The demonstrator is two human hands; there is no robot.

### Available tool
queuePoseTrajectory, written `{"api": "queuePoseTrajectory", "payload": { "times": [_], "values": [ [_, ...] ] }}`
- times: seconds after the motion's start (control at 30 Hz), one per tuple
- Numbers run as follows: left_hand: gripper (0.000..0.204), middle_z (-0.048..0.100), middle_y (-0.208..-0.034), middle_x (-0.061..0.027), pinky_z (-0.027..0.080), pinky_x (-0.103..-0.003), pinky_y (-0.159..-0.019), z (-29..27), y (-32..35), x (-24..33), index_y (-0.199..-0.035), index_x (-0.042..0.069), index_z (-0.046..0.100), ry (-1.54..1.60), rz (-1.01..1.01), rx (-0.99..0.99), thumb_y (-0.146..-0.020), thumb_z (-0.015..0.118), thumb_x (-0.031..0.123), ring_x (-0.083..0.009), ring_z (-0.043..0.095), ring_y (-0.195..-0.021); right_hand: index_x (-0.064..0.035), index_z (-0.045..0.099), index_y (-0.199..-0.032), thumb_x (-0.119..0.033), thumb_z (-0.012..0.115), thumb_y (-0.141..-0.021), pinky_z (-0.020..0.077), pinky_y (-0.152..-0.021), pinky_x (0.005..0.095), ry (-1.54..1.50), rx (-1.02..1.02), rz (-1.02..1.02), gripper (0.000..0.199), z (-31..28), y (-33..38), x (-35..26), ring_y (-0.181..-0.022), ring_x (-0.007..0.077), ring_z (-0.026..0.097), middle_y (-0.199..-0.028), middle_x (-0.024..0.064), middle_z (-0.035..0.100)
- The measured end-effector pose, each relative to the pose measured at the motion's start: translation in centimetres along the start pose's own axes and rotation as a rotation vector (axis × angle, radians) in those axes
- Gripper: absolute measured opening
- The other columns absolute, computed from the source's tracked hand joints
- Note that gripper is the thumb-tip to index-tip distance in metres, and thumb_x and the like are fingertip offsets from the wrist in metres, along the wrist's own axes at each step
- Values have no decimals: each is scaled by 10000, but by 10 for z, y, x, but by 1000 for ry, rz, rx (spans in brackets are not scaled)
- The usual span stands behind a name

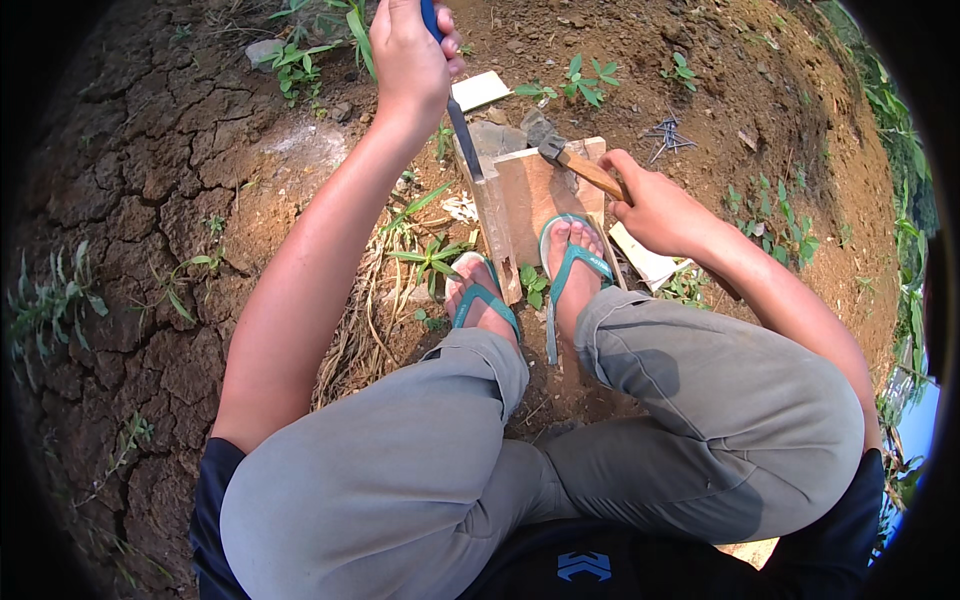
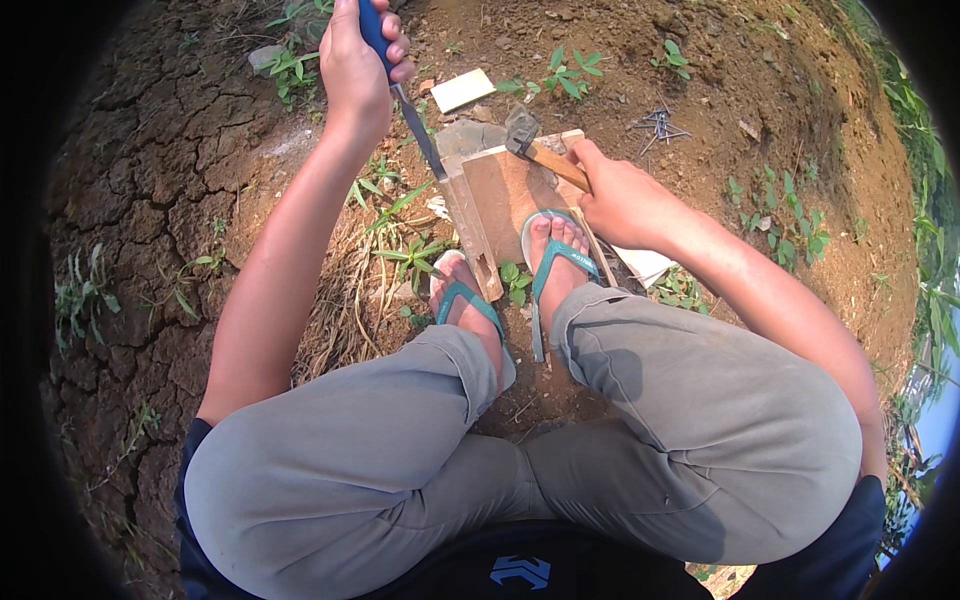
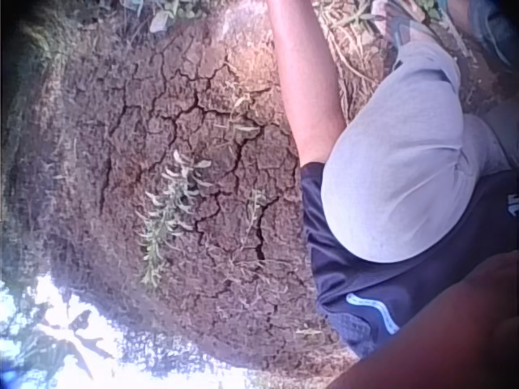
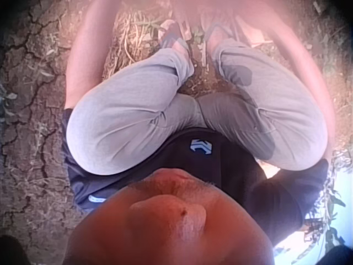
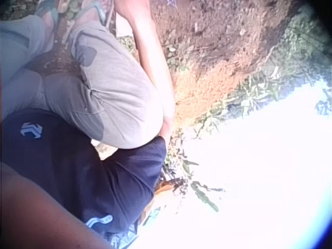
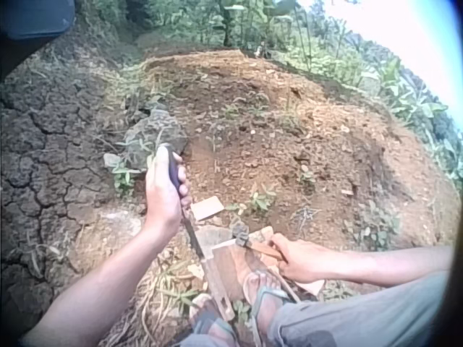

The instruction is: The person uses a hammer and a chisel to carve out segments from a piece of wood held between their feet.

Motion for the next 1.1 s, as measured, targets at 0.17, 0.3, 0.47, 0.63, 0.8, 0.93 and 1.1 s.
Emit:
{"api": "queuePoseTrajectory", "payload": {
  "times": [0.17,0.3,0.47,0.63,0.8,0.93,1.1],
  "values": [
    [378,480,-714,47,316,-222,-426,1,1,-4,-1006,169,513,-9,-17,-35,-1066,470,540,-55,416,-513,-32,421,-1382,-93,605,-955,470,-989,520,-7,-12,0,468,-1,-1,0,-1174,482,609,-1215,317,639],
    [363,470,-715,50,298,-215,-426,14,4,-12,-1008,169,511,39,-21,-143,-1070,476,524,-49,402,-517,-53,447,-1355,-109,636,-942,541,-761,449,-58,175,-144,458,4,-9,29,-894,347,706,-995,223,688],
    [303,473,-752,37,327,-224,-461,-1,5,-8,-1027,135,499,53,-20,-147,-1070,522,435,-52,421,-561,-37,488,-1266,-143,718,-902,443,-442,317,-395,242,36,443,-47,7,-13,-535,122,541,-819,62,621],
    [306,459,-772,44,315,-213,-467,0,6,-4,-1038,133,476,9,12,-160,-1057,552,428,-42,407,-580,-46,469,-1299,-233,679,-1008,532,-426,243,-943,381,-469,405,-123,17,-64,-594,111,679,-861,53,665],
    [234,435,-742,65,290,-213,-429,5,8,-3,-1030,144,466,-51,15,-119,-1028,646,294,-23,383,-538,-151,552,-1374,-468,578,-1043,402,-504,234,-696,340,-251,459,-146,-4,-98,-554,52,455,-736,-53,507],
    [203,429,-730,79,267,-209,-415,6,8,-4,-1037,144,471,-31,22,-143,-1041,629,271,-9,362,-506,-69,568,-1299,-399,704,-973,425,-471,267,-240,526,-294,483,-153,-11,-121,-550,65,497,-727,-20,541],
    [204,432,-726,74,266,-217,-412,10,11,-4,-1031,138,469,-10,62,-176,-1039,632,260,-15,366,-505,-115,598,-1396,-139,664,-907,529,-727,364,-224,800,-633,494,-198,7,-168,-762,199,658,-803,111,689]
  ]
}}
Point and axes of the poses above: each hand's wrist, its own y-axis away from the middle knuckle, its own z-axis out of the palm, x = y × z, the point moved 4 cm from there along -y, towards the middle knuckle
